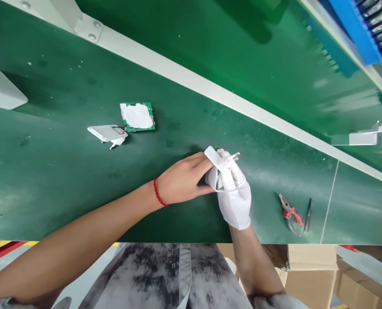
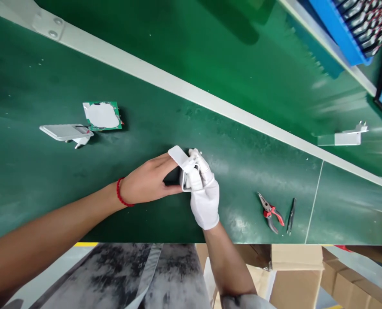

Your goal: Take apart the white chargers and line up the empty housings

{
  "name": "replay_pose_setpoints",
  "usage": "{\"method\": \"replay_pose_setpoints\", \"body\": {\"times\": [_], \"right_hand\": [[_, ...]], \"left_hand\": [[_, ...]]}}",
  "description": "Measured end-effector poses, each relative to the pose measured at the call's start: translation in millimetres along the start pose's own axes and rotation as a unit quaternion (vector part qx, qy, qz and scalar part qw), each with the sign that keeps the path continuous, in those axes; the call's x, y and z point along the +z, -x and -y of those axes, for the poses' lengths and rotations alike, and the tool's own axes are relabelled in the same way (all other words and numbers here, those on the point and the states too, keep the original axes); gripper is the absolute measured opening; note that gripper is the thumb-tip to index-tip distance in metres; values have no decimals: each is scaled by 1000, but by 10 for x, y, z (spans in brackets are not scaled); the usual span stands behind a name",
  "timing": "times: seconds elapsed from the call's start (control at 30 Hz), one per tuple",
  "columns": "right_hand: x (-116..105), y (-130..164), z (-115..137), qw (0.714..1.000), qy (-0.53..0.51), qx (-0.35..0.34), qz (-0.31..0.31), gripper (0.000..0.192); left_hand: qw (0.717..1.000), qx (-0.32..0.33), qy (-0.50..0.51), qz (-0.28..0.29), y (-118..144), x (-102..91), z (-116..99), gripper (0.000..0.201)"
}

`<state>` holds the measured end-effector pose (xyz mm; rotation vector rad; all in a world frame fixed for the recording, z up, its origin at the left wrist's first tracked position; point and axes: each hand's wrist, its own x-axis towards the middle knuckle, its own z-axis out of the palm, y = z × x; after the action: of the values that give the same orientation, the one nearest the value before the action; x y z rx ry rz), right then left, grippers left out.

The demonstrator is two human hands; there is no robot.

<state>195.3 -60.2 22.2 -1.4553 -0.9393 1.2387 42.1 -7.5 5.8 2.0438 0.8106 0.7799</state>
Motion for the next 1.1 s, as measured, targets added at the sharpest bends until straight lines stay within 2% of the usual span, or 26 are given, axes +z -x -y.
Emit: {"method": "replay_pose_setpoints", "body": {"times": [0.1,0.23,0.4,0.47,0.57,0.7,0.77,0.83,0.9,0.93,0.97,1.03,1.1], "right_hand": [[-12,-19,13,1000,9,-14,7,41],[-77,38,58,997,2,38,61,51],[-86,91,57,997,-18,59,43,54],[-54,64,24,998,-14,51,38,49],[-8,5,-32,1000,2,0,16,41],[-50,-6,-21,1000,11,-20,21,47],[-112,25,42,997,59,-29,28,56],[-170,64,120,985,161,-61,29,63],[-214,90,191,967,243,-73,37,66],[-233,92,219,966,247,-66,34,64],[-252,86,244,974,220,-53,24,61],[-299,50,288,995,102,-12,5,52],[-352,-3,331,999,-27,27,14,45]], "left_hand": [[1000,-1,1,6,-4,-4,3,63],[1000,-12,4,7,-11,-23,0,59],[1000,-6,5,6,-11,-24,2,53],[1000,-8,5,4,-9,-16,5,55],[1000,-3,3,6,-8,-10,15,62],[1000,1,-16,4,-5,-4,23,57],[999,12,-35,6,-8,7,-3,53],[997,25,-74,9,-25,18,-76,51],[991,29,-132,-2,-57,10,-203,48],[987,34,-155,-17,-78,-7,-283,49],[984,44,-167,-35,-100,-35,-369,51],[983,74,-151,-69,-141,-115,-540,61],[985,97,-114,-90,-170,-199,-674,73]]}}
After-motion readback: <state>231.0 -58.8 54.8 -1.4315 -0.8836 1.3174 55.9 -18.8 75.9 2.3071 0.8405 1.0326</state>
